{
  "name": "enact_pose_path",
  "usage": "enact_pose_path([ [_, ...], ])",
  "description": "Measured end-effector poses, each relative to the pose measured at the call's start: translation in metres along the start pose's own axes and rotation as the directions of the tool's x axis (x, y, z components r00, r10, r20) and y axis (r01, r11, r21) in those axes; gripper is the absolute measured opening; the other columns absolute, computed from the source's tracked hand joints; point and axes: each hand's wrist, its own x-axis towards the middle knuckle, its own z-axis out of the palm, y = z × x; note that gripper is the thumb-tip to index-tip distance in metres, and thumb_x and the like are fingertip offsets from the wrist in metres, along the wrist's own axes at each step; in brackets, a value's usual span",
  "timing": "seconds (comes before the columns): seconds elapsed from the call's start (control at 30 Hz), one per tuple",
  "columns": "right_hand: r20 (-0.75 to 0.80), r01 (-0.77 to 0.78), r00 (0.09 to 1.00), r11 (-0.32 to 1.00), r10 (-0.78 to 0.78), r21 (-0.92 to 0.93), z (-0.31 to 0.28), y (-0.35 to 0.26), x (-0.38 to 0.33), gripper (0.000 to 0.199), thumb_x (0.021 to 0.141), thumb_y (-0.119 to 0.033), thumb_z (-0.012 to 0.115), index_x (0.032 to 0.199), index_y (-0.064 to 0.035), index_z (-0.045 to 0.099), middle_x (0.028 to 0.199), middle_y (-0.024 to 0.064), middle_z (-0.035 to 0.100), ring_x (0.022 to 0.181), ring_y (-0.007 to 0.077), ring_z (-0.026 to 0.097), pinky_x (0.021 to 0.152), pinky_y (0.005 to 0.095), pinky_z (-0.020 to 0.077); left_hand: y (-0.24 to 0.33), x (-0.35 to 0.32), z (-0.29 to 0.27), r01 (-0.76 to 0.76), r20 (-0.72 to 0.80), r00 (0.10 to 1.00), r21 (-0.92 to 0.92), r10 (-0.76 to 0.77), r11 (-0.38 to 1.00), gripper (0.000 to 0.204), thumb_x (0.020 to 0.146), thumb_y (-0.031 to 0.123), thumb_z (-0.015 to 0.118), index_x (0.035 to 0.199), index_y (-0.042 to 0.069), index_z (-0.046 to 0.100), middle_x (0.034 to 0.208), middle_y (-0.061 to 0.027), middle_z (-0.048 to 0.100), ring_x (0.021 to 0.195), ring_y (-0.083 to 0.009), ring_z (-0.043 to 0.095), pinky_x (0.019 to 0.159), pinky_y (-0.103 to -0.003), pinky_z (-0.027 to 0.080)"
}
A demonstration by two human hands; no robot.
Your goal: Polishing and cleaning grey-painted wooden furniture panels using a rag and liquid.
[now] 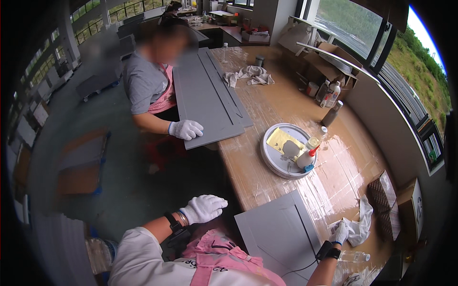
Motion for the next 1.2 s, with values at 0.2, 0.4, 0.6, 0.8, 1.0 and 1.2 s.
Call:
enact_pose_path([
  [0.2, 0.73, -0.02, 0.648, 0.953, -0.217, 0.301, 0.147, -0.088, -0.17, 0.02, 0.099, -0.021, 0.057, 0.108, -0.0034, 0.06, 0.091, 0.0039, 0.06, 0.07, 0.008, 0.052, 0.06, 0.0212, 0.0448, 0.044, 0.052, -0.017, -0.211, 0.101, 0.969, -0.13, 0.225, 0.969, 0.035, 0.088, 0.022, 0.063, 0.121, 0.009, 0.062, 0.107, -0.012, 0.068, 0.096, -0.0302, 0.066, 0.083, -0.041, 0.054],
  [0.4, 0.972, -0.096, 0.2, 0.985, -0.123, 0.145, 0.227, -0.14, -0.33, 0.032, 0.098, -0.029, 0.06, 0.112, -0.0008, 0.059, 0.096, 0.0107, 0.064, 0.08, 0.0166, 0.059, 0.07, 0.0288, 0.049, 0.08, 0.089, -0.045, -0.22, 0.259, 0.94, -0.042, 0.223, 0.975, 0.027, 0.091, 0.025, 0.061, 0.115, 0.012, 0.064, 0.104, -0.0128, 0.066, 0.093, -0.028, 0.066, 0.081, -0.037, 0.054],
  [0.6, 0.991, -0.331, -0.113, 0.943, -0.077, 0.036, 0.267, -0.152, -0.414, 0.036, 0.096, -0.032, 0.063, 0.114, -0.0016, 0.057, 0.098, 0.0086, 0.063, 0.082, 0.0146, 0.059, 0.073, 0.0292, 0.0481, 0.08, 0.088, -0.056, -0.252, 0.089, 0.957, -0.215, 0.276, 0.944, 0.029, 0.091, 0.026, 0.059, 0.117, 0.014, 0.063, 0.106, -0.0119, 0.065, 0.1, -0.0257, 0.064, 0.087, -0.037, 0.051],
  [0.8, 0.947, -0.468, -0.296, 0.883, -0.127, -0.028, 0.287, -0.137, -0.448, 0.033, 0.099, -0.027, 0.059, 0.117, 0.0009, 0.057, 0.099, 0.011, 0.067, 0.079, 0.0156, 0.064, 0.07, 0.0276, 0.0518, 0.08, 0.08, -0.05, -0.282, -0.047, 0.958, -0.347, 0.284, 0.894, 0.029, 0.091, 0.028, 0.06, 0.116, 0.013, 0.063, 0.107, -0.0121, 0.065, 0.101, -0.0262, 0.064, 0.087, -0.038, 0.051],
  [1.0, 0.969, -0.49, -0.225, 0.872, -0.101, -0.023, 0.292, -0.145, -0.454, 0.03, 0.097, -0.027, 0.059, 0.113, -0.0018, 0.057, 0.093, 0.0084, 0.061, 0.076, 0.0165, 0.057, 0.069, 0.0298, 0.0466, 0.083, 0.077, -0.047, -0.312, -0.119, 0.95, -0.407, 0.289, 0.858, 0.03, 0.091, 0.03, 0.06, 0.116, 0.013, 0.064, 0.107, -0.0123, 0.066, 0.101, -0.0268, 0.064, 0.088, -0.038, 0.052],
  [1.2, 0.977, -0.58, -0.177, 0.815, -0.121, -0.004, 0.303, -0.142, -0.451, 0.028, 0.096, -0.024, 0.058, 0.112, -0.0014, 0.057, 0.091, 0.0087, 0.061, 0.073, 0.0173, 0.057, 0.067, 0.0299, 0.0458, 0.089, 0.075, -0.044, -0.345, -0.165, 0.939, -0.446, 0.303, 0.826, 0.031, 0.09, 0.032, 0.061, 0.115, 0.013, 0.064, 0.108, -0.0124, 0.066, 0.101, -0.0274, 0.064, 0.088, -0.039, 0.052],
])
